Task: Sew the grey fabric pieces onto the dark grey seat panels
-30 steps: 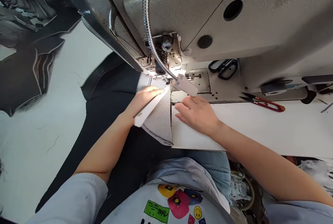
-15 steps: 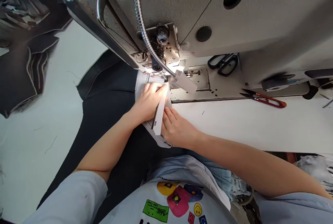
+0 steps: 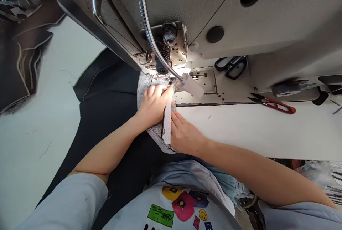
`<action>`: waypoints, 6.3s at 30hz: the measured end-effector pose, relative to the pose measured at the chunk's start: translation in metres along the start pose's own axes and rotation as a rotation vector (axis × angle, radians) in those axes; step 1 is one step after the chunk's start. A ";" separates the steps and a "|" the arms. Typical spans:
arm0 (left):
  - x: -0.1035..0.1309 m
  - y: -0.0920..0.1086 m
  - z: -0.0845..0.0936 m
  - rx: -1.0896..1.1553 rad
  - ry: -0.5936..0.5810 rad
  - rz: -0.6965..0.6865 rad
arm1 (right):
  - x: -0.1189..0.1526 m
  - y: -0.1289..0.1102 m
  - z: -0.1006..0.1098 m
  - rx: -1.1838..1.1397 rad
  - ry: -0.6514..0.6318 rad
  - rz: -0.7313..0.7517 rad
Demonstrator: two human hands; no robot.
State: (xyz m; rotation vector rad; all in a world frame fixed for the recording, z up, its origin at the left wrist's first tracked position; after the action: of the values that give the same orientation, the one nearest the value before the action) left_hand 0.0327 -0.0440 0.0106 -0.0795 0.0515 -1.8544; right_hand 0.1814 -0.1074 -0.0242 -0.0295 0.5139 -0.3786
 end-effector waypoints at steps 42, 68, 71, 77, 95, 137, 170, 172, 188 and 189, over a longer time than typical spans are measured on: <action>0.022 -0.013 0.006 0.020 -0.115 -0.312 | -0.015 -0.018 -0.007 0.108 -0.117 0.026; 0.042 -0.028 -0.011 0.181 0.357 -0.486 | -0.006 -0.005 0.006 0.270 0.065 -0.119; 0.042 -0.029 -0.010 0.197 0.332 -0.490 | -0.002 -0.009 0.010 0.253 0.001 -0.139; 0.034 -0.034 -0.012 0.129 0.358 -0.535 | 0.001 -0.014 0.012 0.242 -0.086 -0.222; -0.047 -0.065 -0.033 0.141 0.635 -0.605 | -0.035 0.044 0.016 0.192 -0.404 -0.470; -0.066 -0.084 -0.032 0.220 0.426 -0.428 | -0.034 0.071 -0.009 0.236 -0.184 -0.595; -0.110 -0.118 -0.076 0.658 0.569 0.044 | -0.017 0.044 0.005 0.108 -0.164 -0.532; -0.082 -0.110 -0.062 0.735 0.485 0.118 | -0.014 0.044 0.006 0.097 -0.149 -0.531; 0.156 -0.096 -0.007 0.889 0.315 -0.418 | -0.076 0.007 -0.029 0.020 -0.016 0.165; 0.153 -0.089 -0.015 0.821 0.328 -0.512 | -0.075 0.004 -0.028 -0.003 -0.064 0.211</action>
State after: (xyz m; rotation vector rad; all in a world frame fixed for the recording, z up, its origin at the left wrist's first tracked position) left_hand -0.0963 -0.1661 0.0063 0.8484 -0.5453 -2.2385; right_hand 0.1090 -0.0746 -0.0135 0.0100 0.4490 -0.1703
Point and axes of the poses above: each hand's wrist, its own x-axis away from the middle knuckle, its own z-axis out of the back of the hand, y = z × x, the point moved 1 cm from there along -x, towards the middle knuckle, and after that the axes turned 4 degrees about z, right-handed, at the moved point
